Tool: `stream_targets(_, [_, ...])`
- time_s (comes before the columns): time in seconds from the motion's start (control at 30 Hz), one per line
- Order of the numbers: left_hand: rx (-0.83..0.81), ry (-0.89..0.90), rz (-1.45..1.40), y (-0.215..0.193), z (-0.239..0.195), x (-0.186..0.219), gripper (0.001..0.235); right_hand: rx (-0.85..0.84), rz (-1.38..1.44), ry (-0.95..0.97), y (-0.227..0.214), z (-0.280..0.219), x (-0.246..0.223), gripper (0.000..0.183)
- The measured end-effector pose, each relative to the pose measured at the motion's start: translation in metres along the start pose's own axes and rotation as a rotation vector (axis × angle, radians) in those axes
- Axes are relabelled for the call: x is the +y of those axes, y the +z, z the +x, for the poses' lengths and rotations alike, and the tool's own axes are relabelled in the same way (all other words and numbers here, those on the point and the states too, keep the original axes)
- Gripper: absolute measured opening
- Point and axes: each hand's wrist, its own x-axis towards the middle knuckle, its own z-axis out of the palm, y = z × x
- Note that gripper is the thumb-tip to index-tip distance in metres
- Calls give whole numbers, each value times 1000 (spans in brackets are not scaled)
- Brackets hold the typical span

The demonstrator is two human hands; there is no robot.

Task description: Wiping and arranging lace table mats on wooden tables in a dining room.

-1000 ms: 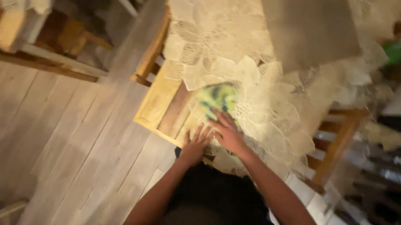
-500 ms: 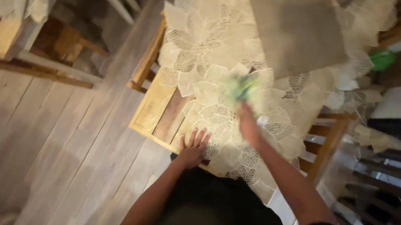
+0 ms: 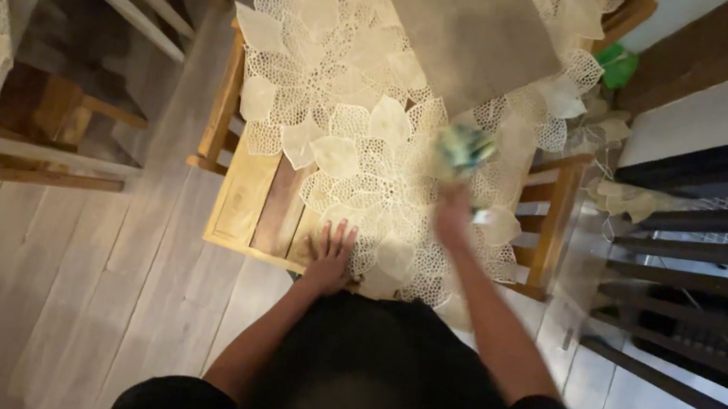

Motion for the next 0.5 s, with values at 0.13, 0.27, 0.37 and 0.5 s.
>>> stream_targets(0.13, [5,21,0,5,4,-9,118,-564,324,256,-43,-34,-166,72])
stream_targets(0.27, [57,108,42,24,4,-30,73,-108,535,-319,-50,-57,-221,53])
stream_targets(0.37, [185,217,-10,14,-8,-34,44,-100,332,-277,-94,-27,-232,57])
stream_targets(0.5, [286,335,-23,10,4,-48,23,-123,90,-135,-186,45,-264,73])
